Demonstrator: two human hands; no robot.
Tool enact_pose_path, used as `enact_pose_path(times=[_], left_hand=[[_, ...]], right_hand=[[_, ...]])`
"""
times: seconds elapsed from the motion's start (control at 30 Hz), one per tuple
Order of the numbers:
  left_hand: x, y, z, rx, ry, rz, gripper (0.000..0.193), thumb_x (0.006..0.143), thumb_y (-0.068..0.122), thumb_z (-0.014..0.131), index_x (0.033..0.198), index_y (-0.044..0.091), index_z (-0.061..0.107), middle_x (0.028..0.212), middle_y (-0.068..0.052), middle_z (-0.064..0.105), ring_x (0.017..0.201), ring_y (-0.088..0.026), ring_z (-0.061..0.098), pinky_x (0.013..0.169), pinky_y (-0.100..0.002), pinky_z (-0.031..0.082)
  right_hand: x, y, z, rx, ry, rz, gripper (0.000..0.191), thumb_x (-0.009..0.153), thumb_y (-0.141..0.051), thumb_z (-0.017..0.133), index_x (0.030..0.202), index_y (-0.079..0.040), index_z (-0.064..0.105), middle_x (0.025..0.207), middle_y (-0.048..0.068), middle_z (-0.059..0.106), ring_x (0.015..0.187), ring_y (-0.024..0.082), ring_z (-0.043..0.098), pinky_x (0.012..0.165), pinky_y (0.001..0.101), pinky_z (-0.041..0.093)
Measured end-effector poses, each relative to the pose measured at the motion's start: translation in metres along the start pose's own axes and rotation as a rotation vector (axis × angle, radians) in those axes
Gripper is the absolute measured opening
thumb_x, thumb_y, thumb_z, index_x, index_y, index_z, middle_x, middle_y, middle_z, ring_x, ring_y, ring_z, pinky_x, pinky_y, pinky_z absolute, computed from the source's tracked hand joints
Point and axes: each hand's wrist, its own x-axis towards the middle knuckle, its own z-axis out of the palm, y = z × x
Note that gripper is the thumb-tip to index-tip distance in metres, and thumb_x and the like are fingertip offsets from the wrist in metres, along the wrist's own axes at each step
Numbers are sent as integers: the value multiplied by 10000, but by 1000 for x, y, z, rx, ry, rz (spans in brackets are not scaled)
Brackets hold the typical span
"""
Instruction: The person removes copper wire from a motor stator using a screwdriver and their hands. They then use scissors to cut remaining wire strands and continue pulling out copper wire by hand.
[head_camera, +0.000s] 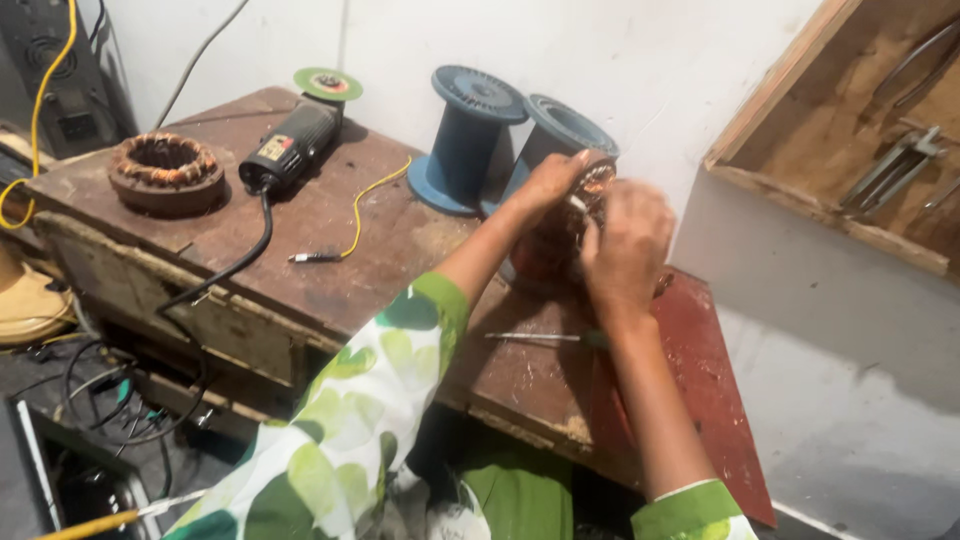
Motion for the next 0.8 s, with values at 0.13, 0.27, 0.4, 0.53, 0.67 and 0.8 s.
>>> enact_pose_path(times=[0.13, 0.27, 0.4, 0.53, 0.67, 0.8], left_hand=[[4, -8, -5, 293, 49, -185, 592, 1122, 425, 397, 1154, -55, 743, 779, -168, 557, 768, -268, 488, 672, -467, 409], [11, -13, -6, 160, 2, -61, 540, 1070, 418, 399, 1170, 5, 733, 971, -146, 759, 893, -197, 677, 800, -353, 561], [10, -14, -6, 127, 26, -60, 517, 1022, 418, 426, 1197, 35, 726, 995, -129, 765, 928, -191, 706, 830, -326, 560], [6, -9, -9, 100, 77, -125, 622, 962, 516, 537, 1149, -36, 753, 981, -171, 768, 915, -222, 718, 812, -353, 575], [-2, -10, -7, 231, 152, -38, 768, 799, 615, 725, 1163, -60, 691, 1037, -175, 760, 993, -243, 744, 863, -350, 592], [-13, -20, -4, 173, 211, -55, 815, 739, 656, 736, 1170, -36, 709, 1072, -191, 763, 1021, -266, 740, 886, -352, 587]], right_hand=[[-1, -11, 18, -117, -470, -273, 109, 888, -33, 677, 985, -68, 713, 1092, 111, 670, 1191, 275, 590, 1117, 390, 439], [-5, -9, 30, -395, -338, -443, 193, 825, -115, 632, 985, -55, 720, 1100, 131, 653, 1213, 297, 561, 1131, 410, 394], [1, 0, 29, -655, -214, -517, 345, 816, -195, 615, 1108, -28, 690, 1242, 143, 617, 1248, 277, 525, 1104, 376, 370], [9, 7, 29, -831, -255, -663, 467, 812, -240, 608, 1221, -16, 646, 1267, 150, 602, 1272, 288, 500, 1116, 387, 345], [15, 20, 33, -803, -335, -731, 441, 814, -223, 632, 1214, -39, 660, 1279, 121, 605, 1310, 281, 488, 1146, 382, 331], [15, 36, 34, -640, -194, -773, 341, 839, -196, 645, 1132, -43, 728, 1271, 120, 644, 1288, 266, 516, 1151, 372, 351]])
